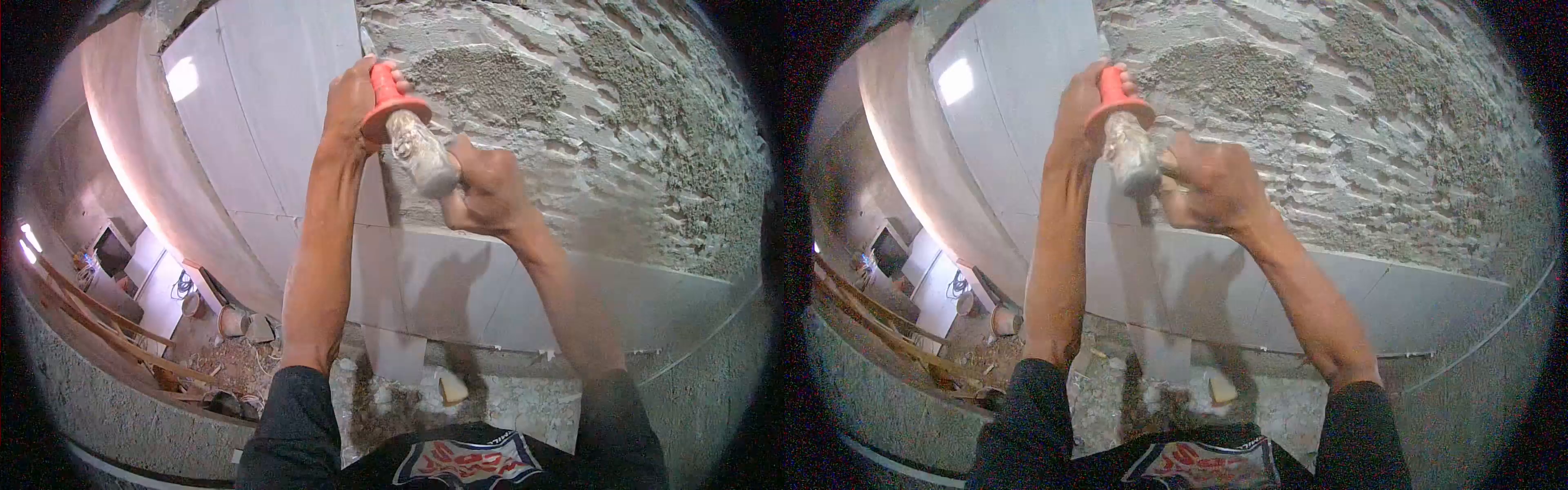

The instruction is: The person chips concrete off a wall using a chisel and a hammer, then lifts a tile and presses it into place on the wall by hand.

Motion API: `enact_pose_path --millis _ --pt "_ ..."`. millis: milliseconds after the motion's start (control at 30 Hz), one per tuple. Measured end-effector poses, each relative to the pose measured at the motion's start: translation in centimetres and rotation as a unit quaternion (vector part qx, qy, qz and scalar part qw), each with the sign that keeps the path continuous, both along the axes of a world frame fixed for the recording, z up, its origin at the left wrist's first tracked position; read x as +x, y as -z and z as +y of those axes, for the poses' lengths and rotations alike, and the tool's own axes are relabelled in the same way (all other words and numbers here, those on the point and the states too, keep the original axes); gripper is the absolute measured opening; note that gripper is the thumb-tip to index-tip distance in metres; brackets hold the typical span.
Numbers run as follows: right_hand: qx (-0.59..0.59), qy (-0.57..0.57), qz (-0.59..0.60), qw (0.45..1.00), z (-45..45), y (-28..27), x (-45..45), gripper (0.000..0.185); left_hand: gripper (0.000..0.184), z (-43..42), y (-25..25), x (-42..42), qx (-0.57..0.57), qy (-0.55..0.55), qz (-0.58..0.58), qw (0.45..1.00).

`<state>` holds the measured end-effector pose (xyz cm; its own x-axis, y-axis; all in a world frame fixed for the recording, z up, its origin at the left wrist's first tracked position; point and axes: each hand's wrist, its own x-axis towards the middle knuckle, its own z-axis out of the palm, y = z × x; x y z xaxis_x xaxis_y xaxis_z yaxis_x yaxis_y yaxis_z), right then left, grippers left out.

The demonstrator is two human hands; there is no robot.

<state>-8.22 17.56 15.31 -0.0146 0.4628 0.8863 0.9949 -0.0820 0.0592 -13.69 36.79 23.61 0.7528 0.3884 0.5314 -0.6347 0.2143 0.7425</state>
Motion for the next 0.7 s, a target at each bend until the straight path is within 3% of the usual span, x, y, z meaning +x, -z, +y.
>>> enact_pose_path --millis 67,133,200,367,400,533,633,700 --pt "0.009 -0.014 -0.024 1.000 -1.2 0.4 -2.1 0.019 0.023 0.5 0.0 -0.5 0.073 -0.033 0.026 0.996" --pt "0.050 -0.087 -0.066 0.993 -0.9 0.6 -1.0 0.018 0.022 1.2 -0.1 0.1 -0.013 0.041 0.001 0.999" --pt "0.005 -0.024 -0.085 0.996 -0.2 -0.1 0.1 0.021 0.024 1.5 -0.4 0.4 -0.075 0.104 0.004 0.992" --pt "-0.064 0.032 -0.041 0.997 -1.7 0.4 -1.9 0.031 0.026 1.3 -0.1 -0.8 -0.004 0.032 0.041 0.999" --pt "-0.041 -0.016 -0.061 0.997 -2.0 0.1 -2.3 0.034 0.026 1.1 0.1 -1.0 -0.009 0.038 0.037 0.999" --pt "-0.035 -0.010 -0.054 0.998 -2.3 -0.3 -2.2 0.034 0.026 1.9 0.1 0.6 -0.007 0.019 0.011 1.000" --pt "0.004 -0.038 -0.089 0.995 -2.2 -0.7 -2.3 0.034 0.027 2.3 -0.1 1.1 -0.021 0.027 0.008 0.999" --pt "0.019 -0.063 -0.175 0.982 -0.8 -0.6 0.2 0.033 0.027 2.6 -0.6 1.0 -0.027 0.029 0.010 0.999"
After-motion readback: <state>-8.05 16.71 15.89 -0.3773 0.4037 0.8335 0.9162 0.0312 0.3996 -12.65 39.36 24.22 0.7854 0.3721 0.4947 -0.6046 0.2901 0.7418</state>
